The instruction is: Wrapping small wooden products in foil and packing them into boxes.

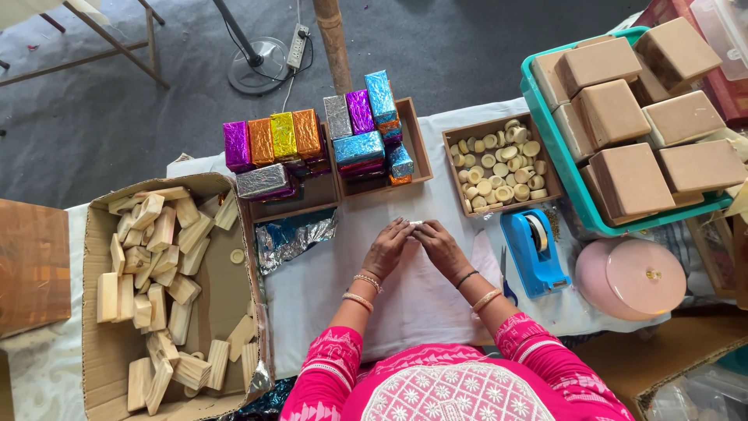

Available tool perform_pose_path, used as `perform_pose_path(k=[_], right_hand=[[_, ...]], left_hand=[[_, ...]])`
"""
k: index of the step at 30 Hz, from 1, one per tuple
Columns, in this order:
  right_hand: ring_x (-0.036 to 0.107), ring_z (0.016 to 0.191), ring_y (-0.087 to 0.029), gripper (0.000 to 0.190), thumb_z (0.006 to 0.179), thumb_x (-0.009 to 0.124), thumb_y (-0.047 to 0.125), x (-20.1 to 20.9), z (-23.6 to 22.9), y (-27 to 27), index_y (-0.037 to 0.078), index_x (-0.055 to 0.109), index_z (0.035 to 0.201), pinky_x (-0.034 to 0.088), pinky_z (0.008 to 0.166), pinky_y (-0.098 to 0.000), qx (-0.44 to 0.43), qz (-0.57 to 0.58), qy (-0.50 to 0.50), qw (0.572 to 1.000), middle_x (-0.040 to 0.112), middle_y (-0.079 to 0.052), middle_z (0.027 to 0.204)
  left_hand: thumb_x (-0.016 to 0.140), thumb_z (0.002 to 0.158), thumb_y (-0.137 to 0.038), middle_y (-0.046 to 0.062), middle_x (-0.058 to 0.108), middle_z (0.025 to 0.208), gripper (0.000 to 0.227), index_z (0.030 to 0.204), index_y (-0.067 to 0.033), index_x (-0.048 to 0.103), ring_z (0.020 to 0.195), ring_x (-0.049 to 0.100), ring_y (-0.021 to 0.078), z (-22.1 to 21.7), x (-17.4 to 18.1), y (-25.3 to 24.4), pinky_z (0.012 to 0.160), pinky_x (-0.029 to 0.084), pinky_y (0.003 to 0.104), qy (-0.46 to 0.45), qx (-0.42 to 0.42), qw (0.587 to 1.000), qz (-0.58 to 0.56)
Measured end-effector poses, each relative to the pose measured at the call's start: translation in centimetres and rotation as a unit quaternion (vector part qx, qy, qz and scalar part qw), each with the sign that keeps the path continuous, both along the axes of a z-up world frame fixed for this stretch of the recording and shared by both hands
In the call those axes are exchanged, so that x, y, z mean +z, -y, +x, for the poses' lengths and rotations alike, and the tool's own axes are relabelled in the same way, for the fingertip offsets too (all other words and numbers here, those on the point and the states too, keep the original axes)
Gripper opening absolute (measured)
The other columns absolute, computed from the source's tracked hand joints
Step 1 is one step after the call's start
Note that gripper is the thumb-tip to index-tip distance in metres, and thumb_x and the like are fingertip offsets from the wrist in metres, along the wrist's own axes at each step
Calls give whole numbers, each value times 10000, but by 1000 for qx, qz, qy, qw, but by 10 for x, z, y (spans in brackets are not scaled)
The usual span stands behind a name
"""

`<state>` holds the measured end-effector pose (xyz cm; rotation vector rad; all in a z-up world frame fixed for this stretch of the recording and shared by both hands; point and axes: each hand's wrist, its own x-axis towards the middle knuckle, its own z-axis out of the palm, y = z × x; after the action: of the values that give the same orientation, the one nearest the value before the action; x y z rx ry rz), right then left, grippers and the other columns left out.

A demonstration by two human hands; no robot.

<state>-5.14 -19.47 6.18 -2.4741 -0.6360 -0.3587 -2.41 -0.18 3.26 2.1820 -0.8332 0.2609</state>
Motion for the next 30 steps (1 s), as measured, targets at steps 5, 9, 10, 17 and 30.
perform_pose_path(k=[5, 9, 10, 17, 30], right_hand=[[616, 1121, -309, 269, 815, 659, -47, 6, -2, -3, 12, 698, 1075, 523, 984, -378, -23, 54, -23, 998, 689, -107, 1141], [646, 1025, -281, 240, 832, 759, 52, 10, -9, 6, 48, 679, 1058, 550, 907, -367, -73, 185, -114, 973, 670, -99, 1078], [646, 1025, -281, 240, 832, 759, 52, 9, -15, 15, 48, 679, 1058, 550, 907, -367, -75, 186, -114, 973, 670, -99, 1078], [614, 1016, -298, 226, 910, 734, 96, 15, -76, 116, 75, 681, 1129, 514, 898, -390, -291, 161, -40, 942, 644, -119, 1084], [631, 867, -290, 183, 950, 674, 229, -50, -168, 244, 104, 782, 1029, 518, 807, -414, -423, 114, -150, 886, 673, -124, 934]], left_hand=[[638, 930, -8, 133, 666, 1325, 414, 1341, -56, 645, 1271, 607, 325, -2, -4, -3, 1109, 497, 405, 3, -7, 999, 39], [645, 909, -16, 159, 665, 1325, 405, 1313, -55, 658, 1256, 596, 349, -3, -5, -4, 1085, 497, 403, 24, -14, 997, 65], [645, 909, -16, 159, 665, 1325, 405, 1313, -55, 658, 1256, 596, 349, -3, -7, -4, 1085, 497, 403, 24, -15, 997, 66], [626, 925, -15, 158, 666, 1323, 364, 1283, -57, 671, 1337, 573, 343, -3, -15, -3, 1124, 473, 408, 68, -3, 993, 98], [646, 836, 37, 216, 616, 1306, 470, 1306, 12, 632, 1288, 551, 381, -4, -17, -2, 1134, 450, 447, 67, -2, 992, 107]])
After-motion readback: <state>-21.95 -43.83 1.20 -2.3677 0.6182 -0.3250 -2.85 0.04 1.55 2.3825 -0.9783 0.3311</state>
